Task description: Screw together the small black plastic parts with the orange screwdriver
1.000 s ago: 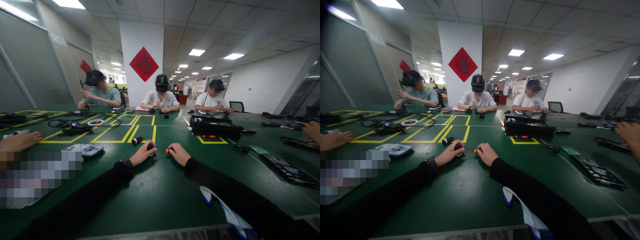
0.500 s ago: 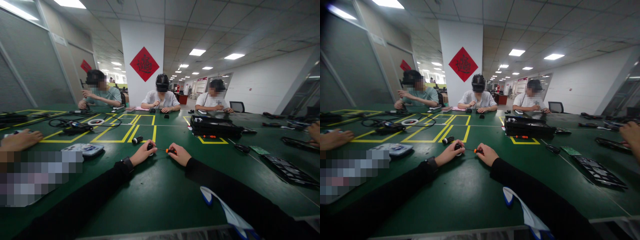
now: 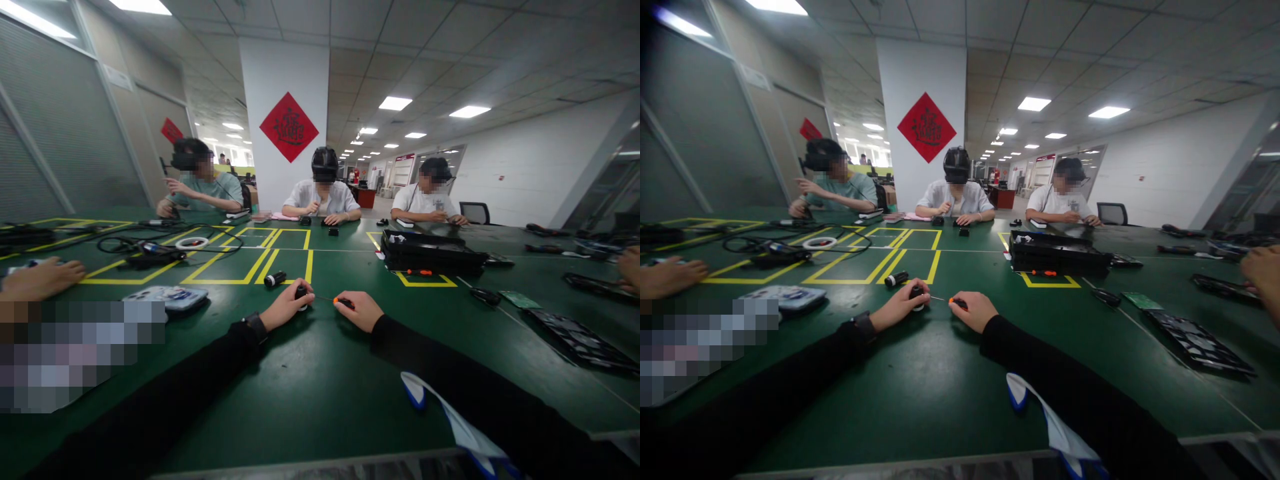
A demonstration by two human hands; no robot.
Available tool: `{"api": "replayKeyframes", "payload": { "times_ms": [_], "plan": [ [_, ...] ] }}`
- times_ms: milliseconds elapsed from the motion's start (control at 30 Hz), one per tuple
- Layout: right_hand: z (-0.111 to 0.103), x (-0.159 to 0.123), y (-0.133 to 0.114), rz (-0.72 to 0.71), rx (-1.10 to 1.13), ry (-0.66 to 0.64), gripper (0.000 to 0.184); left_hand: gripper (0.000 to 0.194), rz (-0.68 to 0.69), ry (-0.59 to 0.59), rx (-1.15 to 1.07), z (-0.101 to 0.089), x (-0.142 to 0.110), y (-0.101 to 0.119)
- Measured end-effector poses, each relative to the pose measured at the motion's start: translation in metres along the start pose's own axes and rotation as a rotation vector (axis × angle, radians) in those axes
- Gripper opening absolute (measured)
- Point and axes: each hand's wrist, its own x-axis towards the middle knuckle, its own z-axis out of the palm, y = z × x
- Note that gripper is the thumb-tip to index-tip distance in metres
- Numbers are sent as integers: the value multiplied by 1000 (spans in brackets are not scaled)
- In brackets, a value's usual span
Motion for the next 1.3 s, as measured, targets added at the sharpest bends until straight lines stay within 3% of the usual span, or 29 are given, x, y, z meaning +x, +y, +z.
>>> {"api": "replayKeyframes", "payload": {
  "times_ms": [233,533,933,1300],
  "plan": [
    [-3,-1,-2,-50,17,65,20,27,-1,36,21,-1,1,-2],
    [-2,-2,-2,54,-23,-38,24,27,-2,32,44,0,0,-1],
    [-1,-1,-2,-10,12,-7,19,29,-31,51,22,0,1,-3],
    [-3,-1,-2,50,-20,-61,23,27,-20,26,21,0,0,1]
  ]
}}
